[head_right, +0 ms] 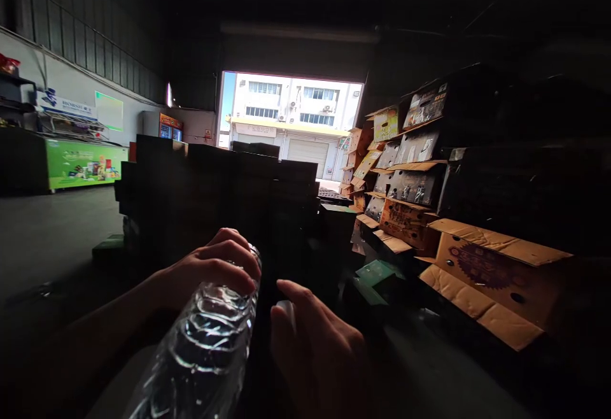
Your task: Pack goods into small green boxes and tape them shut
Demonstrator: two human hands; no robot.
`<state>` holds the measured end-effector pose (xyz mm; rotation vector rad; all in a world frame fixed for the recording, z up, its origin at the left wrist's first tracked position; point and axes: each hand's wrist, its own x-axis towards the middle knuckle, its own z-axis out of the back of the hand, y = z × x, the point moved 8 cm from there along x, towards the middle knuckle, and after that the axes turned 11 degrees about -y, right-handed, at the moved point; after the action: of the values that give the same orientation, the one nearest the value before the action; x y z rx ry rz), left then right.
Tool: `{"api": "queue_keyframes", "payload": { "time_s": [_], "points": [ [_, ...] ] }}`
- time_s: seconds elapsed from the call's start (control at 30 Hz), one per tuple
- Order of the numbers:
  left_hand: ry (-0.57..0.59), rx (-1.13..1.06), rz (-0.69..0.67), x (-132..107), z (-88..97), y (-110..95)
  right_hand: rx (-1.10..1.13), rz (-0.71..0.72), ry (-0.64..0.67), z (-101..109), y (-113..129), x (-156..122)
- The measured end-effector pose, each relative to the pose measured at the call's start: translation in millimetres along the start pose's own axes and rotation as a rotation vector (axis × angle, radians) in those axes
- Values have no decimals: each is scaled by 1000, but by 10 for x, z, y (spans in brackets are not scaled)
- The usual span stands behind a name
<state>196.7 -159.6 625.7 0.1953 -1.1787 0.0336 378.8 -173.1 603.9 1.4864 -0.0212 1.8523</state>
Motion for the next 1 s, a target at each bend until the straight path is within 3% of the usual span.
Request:
{"api": "queue_keyframes", "payload": {
  "time_s": [1.0],
  "points": [
    [-25,47,-42,79,-35,-30,-31,0,-4,22,-14,49]
  ]
}}
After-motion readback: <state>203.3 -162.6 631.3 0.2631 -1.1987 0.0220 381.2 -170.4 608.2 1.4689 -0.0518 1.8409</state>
